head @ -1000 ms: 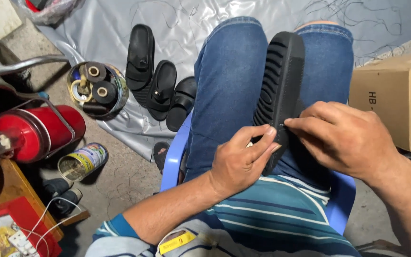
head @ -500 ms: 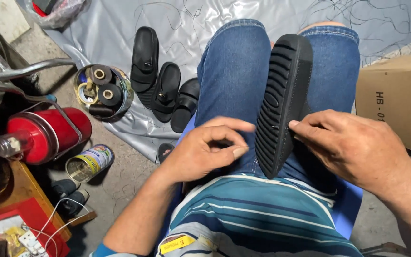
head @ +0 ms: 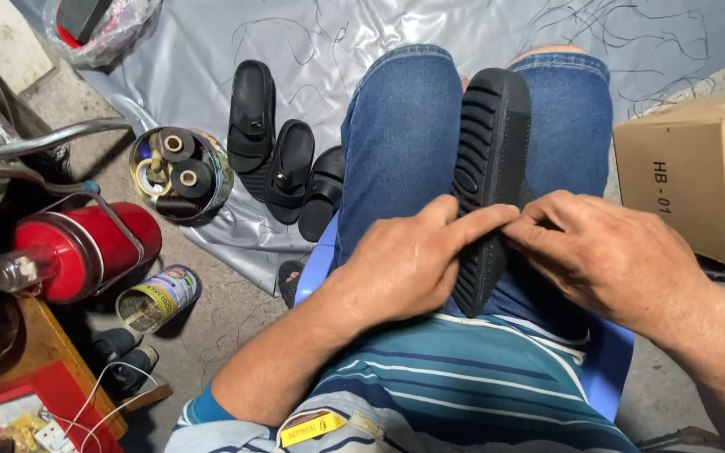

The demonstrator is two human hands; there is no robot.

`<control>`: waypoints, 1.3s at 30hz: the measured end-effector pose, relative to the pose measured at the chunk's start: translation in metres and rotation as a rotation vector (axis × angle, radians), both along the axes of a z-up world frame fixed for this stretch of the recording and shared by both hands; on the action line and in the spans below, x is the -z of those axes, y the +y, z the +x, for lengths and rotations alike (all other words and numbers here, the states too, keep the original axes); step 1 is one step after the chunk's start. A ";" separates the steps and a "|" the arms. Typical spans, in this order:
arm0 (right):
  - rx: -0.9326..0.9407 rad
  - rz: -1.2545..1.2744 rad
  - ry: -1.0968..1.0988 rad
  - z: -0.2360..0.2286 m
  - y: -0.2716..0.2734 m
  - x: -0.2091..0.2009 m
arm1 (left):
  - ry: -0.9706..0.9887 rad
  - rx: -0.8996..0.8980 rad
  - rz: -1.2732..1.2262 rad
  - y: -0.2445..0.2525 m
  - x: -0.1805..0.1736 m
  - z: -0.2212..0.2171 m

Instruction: Hand-sewing the upper part of a sandal to its rubber sole using a needle and thread.

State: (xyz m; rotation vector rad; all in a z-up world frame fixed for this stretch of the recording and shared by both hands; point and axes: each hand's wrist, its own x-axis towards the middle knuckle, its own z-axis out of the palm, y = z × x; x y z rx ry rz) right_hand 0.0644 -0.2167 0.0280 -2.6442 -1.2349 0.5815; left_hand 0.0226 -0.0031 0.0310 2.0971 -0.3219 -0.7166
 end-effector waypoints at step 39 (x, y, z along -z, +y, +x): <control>0.304 0.453 0.564 0.005 0.006 -0.002 | -0.341 -0.385 -0.269 -0.018 0.037 -0.026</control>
